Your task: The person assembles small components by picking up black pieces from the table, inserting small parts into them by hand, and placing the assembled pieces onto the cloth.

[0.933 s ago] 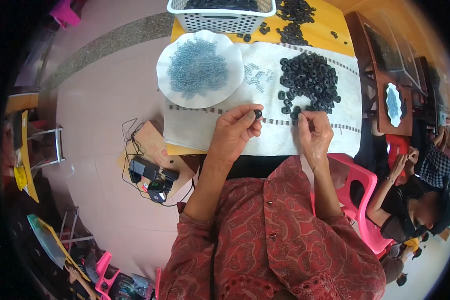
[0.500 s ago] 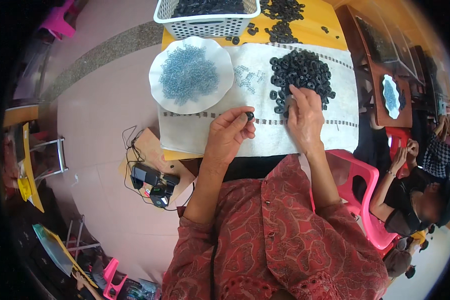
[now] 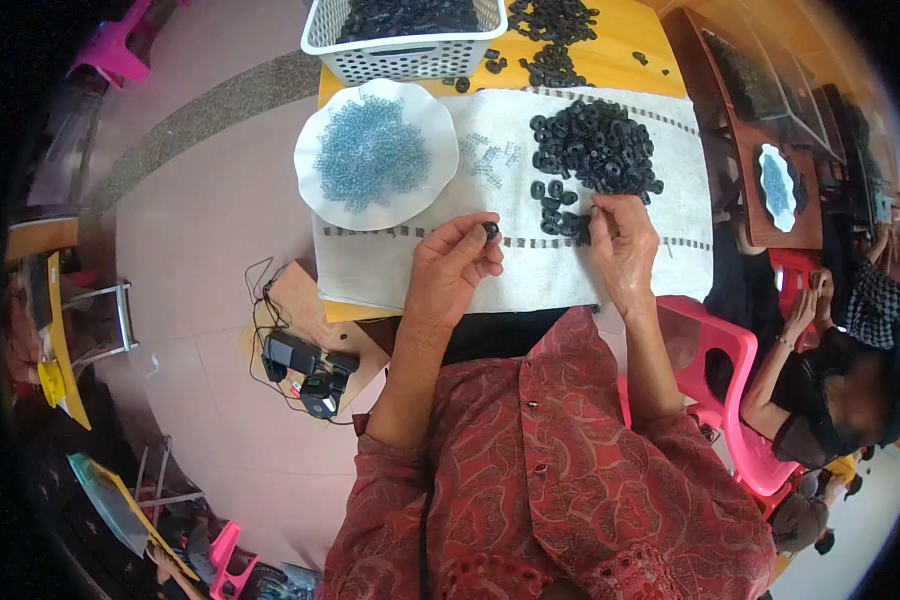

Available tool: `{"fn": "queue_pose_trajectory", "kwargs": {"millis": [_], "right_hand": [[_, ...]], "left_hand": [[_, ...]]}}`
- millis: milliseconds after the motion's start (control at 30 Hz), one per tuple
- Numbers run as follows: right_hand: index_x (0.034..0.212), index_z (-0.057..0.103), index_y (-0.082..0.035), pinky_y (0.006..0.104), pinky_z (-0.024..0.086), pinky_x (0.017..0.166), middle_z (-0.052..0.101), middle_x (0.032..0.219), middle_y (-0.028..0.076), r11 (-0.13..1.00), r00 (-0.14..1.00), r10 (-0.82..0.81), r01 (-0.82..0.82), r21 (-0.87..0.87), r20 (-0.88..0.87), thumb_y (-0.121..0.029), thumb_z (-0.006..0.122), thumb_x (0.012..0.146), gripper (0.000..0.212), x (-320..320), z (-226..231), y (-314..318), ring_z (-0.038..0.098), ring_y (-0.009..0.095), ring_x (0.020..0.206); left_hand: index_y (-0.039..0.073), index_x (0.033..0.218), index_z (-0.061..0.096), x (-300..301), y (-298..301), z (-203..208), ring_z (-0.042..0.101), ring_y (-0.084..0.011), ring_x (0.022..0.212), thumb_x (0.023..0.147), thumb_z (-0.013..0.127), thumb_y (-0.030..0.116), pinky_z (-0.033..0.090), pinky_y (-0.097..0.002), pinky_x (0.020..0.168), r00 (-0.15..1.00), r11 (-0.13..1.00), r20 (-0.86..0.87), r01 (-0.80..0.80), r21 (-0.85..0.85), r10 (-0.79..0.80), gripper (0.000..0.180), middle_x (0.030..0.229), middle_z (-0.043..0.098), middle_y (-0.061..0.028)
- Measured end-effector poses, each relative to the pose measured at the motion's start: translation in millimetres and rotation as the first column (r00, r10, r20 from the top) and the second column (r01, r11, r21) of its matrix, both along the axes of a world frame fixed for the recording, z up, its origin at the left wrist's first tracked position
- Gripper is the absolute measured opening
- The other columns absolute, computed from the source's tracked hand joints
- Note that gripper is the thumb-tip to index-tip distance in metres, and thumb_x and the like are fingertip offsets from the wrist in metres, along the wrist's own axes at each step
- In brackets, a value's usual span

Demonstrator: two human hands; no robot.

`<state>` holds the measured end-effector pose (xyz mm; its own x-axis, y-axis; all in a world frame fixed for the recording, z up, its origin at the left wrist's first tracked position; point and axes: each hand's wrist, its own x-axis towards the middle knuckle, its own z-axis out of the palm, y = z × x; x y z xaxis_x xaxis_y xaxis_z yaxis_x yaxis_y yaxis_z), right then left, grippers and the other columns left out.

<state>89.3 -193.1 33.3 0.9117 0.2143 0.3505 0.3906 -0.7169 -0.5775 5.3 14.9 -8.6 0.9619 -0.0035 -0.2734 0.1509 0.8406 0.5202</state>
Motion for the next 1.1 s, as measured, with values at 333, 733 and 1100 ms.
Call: {"fn": "queue_pose_trajectory", "kwargs": {"millis": [333, 733, 1100], "right_hand": [[0.088, 0.066, -0.002, 0.0361, 0.048, 0.063, 0.06, 0.081, 0.013, 0.996, 0.996, -0.069, 0.066, -0.065, -0.048, -0.003, 0.062, 0.079, 0.01, 8, 0, -8, 0.061, 0.028, 0.07], [0.084, 0.069, -0.003, 0.0408, 0.048, 0.064, 0.06, 0.078, 0.014, 0.97, 0.998, -0.043, 0.051, -0.237, 0.039, -0.009, 0.064, 0.076, 0.011, 24, 2, 9, 0.06, 0.032, 0.071], [0.081, 0.068, -0.005, 0.0425, 0.049, 0.065, 0.063, 0.08, 0.015, 0.922, 0.994, -0.108, 0.098, -0.374, -0.007, -0.012, 0.064, 0.077, 0.009, 30, 4, 12, 0.062, 0.033, 0.072]], "left_hand": [[-0.003, 0.113, 0.06, 0, -1, 1, 0.062, -0.0134, 0.076, 0.093, 0.055, 0.008, 0.053, -0.0266, 0.068, 1.0, 1.0, 0.005, -0.007, -0.01, 0.007, 0.023, 0.093, 0.065, -0.0083], [-0.004, 0.114, 0.058, 0, -2, 3, 0.062, -0.0135, 0.074, 0.093, 0.055, 0.007, 0.052, -0.0274, 0.068, 0.999, 1.0, -0.034, -0.018, 0.003, 0.018, 0.024, 0.093, 0.065, -0.0108], [-0.004, 0.114, 0.059, -1, -8, 4, 0.058, -0.0126, 0.076, 0.094, 0.053, 0.008, 0.049, -0.0272, 0.069, 0.998, 0.997, 0.038, 0.057, -0.055, -0.055, 0.024, 0.093, 0.063, -0.0095]]}}
